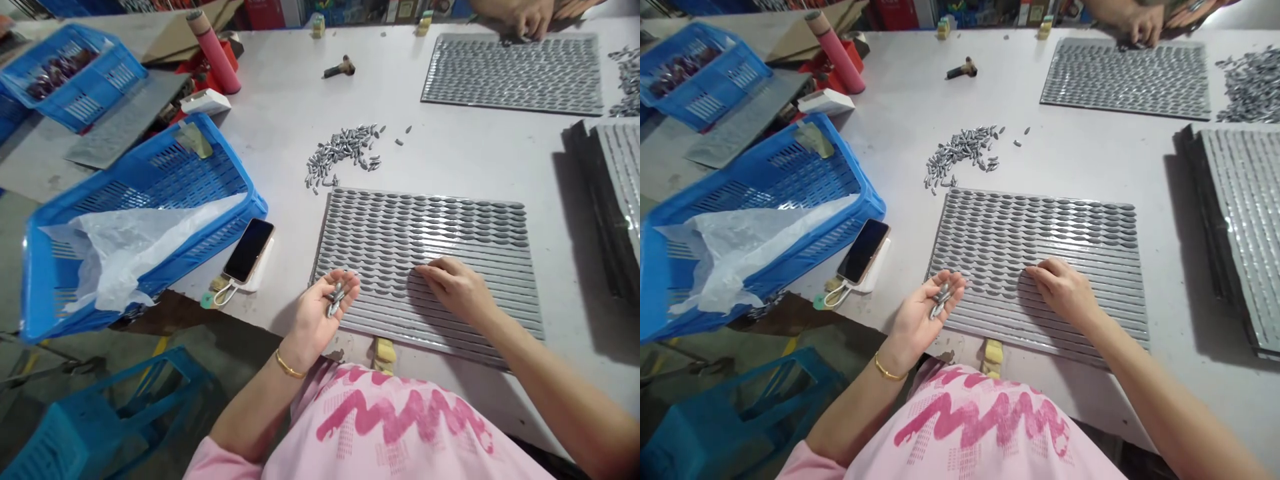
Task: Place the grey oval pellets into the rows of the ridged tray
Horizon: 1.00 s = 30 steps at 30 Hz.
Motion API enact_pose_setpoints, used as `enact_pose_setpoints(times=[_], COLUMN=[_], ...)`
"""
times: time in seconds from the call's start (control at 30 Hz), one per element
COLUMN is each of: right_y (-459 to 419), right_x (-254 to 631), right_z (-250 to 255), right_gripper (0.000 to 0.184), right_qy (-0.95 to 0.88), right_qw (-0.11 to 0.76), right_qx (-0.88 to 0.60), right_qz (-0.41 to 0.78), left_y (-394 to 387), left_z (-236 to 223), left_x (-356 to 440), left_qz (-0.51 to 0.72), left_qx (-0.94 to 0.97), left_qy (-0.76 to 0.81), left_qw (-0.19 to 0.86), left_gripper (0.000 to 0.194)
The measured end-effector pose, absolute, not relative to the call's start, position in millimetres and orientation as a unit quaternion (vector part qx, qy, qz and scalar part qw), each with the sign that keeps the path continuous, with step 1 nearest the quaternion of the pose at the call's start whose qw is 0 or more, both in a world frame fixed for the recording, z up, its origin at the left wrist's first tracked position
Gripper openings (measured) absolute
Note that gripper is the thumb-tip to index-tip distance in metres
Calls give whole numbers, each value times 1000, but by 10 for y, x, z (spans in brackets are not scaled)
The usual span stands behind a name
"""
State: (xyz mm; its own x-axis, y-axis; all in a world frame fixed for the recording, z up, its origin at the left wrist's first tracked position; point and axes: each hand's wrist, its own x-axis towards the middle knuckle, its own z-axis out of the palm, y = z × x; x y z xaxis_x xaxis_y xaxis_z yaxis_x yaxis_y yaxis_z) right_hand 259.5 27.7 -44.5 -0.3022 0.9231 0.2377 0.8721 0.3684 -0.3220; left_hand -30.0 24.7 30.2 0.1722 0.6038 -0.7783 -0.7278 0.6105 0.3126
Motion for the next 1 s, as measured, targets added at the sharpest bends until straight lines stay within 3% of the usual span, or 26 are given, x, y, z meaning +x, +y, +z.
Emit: enact_pose_setpoints(times=[0.5, 0.73, 0.9, 1.0], right_y=[321, 112, -21, -52], right_x=[2595, 2320, 2055, 2087], right_z=[-459, -123, 68, 58], right_gripper=[29, 30, 23, 19], right_qy=[-812, -792, -828, -804], right_qw=[187, 284, 255, 285], right_qx=[-549, -528, -469, -480], right_qz=[67, 114, 170, 206], left_y=[281, 302, 274, 256], left_z=[337, 249, 202, 191], left_x=[158, 283, 345, 354], left_qz=[331, 319, 300, 300], left_qx=[-9, -23, 3, 8], left_qy=[407, 384, 398, 402], left_qw=[852, 866, 867, 865], left_gripper=[10, 27, 38, 36])
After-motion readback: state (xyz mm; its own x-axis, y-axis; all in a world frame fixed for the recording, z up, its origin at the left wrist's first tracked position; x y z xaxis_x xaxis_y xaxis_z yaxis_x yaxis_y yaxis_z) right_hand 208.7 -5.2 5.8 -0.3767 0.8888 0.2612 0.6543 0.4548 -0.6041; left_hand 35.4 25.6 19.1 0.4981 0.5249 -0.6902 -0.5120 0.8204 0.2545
